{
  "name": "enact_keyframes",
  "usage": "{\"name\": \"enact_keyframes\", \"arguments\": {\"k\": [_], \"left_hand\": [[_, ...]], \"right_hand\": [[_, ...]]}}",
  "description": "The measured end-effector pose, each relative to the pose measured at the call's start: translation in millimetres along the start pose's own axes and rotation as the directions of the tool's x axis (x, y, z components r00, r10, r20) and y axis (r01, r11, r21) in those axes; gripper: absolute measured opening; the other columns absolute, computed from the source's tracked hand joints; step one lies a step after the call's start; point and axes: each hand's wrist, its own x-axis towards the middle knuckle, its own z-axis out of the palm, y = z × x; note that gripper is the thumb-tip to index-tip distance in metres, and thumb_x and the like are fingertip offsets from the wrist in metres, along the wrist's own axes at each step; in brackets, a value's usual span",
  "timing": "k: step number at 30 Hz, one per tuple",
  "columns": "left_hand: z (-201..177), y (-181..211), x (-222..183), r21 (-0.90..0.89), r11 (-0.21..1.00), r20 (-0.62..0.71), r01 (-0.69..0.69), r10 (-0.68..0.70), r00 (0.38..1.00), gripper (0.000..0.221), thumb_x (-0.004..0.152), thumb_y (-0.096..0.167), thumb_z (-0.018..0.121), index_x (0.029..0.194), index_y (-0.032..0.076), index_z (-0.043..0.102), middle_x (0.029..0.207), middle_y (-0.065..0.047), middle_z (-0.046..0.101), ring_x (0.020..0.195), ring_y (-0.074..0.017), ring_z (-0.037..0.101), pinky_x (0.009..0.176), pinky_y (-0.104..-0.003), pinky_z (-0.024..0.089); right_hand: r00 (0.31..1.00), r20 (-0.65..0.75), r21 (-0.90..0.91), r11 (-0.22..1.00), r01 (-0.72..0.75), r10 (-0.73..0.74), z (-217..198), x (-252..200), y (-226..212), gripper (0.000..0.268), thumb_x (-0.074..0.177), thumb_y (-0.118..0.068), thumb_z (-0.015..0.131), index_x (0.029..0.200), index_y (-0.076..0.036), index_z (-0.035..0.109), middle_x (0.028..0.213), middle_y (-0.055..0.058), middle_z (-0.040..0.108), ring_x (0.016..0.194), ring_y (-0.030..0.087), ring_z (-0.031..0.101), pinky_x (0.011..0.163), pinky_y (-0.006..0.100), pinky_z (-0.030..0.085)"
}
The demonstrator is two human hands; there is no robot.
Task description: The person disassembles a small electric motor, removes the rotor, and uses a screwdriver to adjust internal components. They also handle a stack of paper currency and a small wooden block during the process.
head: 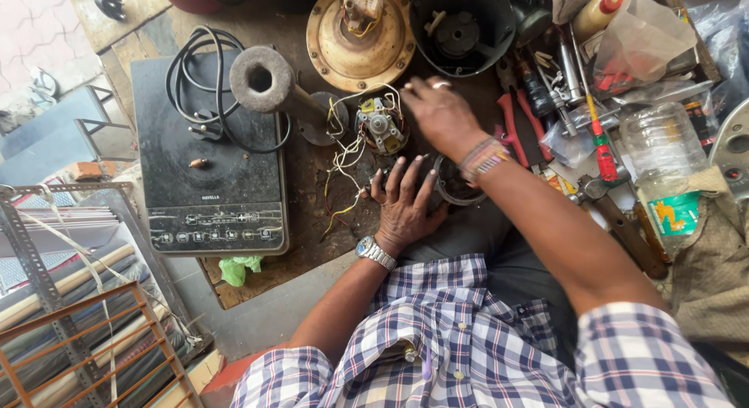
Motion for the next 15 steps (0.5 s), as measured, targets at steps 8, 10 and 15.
{"name": "enact_keyframes", "arguments": {"k": [8,10,15], "left_hand": [[1.4,0.6,-2.9,0.026,0.998,0.009,-0.05,0.05,0.999,0.06,0.09,0.06,0.077,0.138,0.028,0.064,0.16,-0.01,0.042,0.151,-0.0342,0.031,0.122,-0.058,0.01],[-0.1,2.7,-4.8,0.017,0.997,0.0,-0.075,0.075,0.997,0.059,0.09,0.061,0.077,0.139,0.03,0.064,0.157,-0.009,0.045,0.151,-0.0343,0.03,0.122,-0.058,0.01],[-0.5,5.6,-0.2,0.052,0.995,0.001,-0.084,0.084,0.996,0.054,0.092,0.056,0.077,0.139,0.033,0.064,0.151,-0.004,0.053,0.152,-0.0335,0.031,0.122,-0.06,0.008]], "right_hand": [[0.919,-0.075,0.437,0.841,-0.319,0.388,-105.8,-100.3,-3.8,0.025,0.099,-0.016,0.076,0.116,-0.002,0.063,0.1,0.011,0.072,0.094,0.03,0.071,0.08,0.042,0.055],[0.915,-0.078,0.433,0.84,-0.327,0.396,-113.8,-115.4,-11.4,0.026,0.098,-0.017,0.076,0.118,-0.003,0.066,0.097,0.01,0.071,0.091,0.031,0.07,0.077,0.042,0.055],[0.945,-0.139,0.196,0.944,-0.265,0.295,-121.3,-133.2,-25.0,0.021,0.089,-0.017,0.082,0.106,-0.008,0.075,0.091,0.011,0.067,0.091,0.033,0.063,0.083,0.045,0.052]]}}
